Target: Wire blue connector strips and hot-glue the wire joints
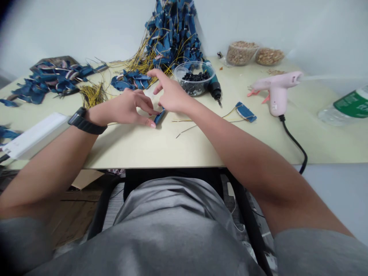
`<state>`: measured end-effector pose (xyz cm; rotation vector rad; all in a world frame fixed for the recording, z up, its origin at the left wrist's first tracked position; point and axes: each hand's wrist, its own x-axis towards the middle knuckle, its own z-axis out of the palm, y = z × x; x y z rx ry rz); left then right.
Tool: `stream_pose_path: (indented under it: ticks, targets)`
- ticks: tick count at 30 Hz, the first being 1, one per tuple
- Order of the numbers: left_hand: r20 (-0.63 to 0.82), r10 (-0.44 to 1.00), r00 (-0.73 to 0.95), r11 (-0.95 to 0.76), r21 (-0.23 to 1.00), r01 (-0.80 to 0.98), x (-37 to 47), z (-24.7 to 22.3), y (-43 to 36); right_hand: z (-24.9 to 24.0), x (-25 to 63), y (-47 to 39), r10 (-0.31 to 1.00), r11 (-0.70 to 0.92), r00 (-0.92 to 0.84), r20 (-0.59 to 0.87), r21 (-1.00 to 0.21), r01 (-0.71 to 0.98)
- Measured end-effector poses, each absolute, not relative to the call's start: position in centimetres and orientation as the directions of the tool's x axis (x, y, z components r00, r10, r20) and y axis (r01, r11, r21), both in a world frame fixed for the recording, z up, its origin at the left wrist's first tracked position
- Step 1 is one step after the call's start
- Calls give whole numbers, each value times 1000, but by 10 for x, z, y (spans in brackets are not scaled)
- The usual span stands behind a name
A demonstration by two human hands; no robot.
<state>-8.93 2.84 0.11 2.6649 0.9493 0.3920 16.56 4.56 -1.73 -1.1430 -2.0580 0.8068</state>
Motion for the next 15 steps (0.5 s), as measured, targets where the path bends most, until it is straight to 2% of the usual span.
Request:
stream_pose_path:
  ticks: [6, 11, 15]
  targets:
    - [149, 648, 747, -737, 369, 566, -89, 1, 28, -5, 160, 38, 837, 511, -423, 347, -770, 381]
    - [150, 651, 744, -735, 369, 569, -89, 3, 27, 5, 164, 33, 894, 442, -324, 310, -730, 522]
    - [143, 655, 742, -732, 364, 576, -88, 5, 25, 6, 169, 36, 875, 480, -357, 328, -689, 543]
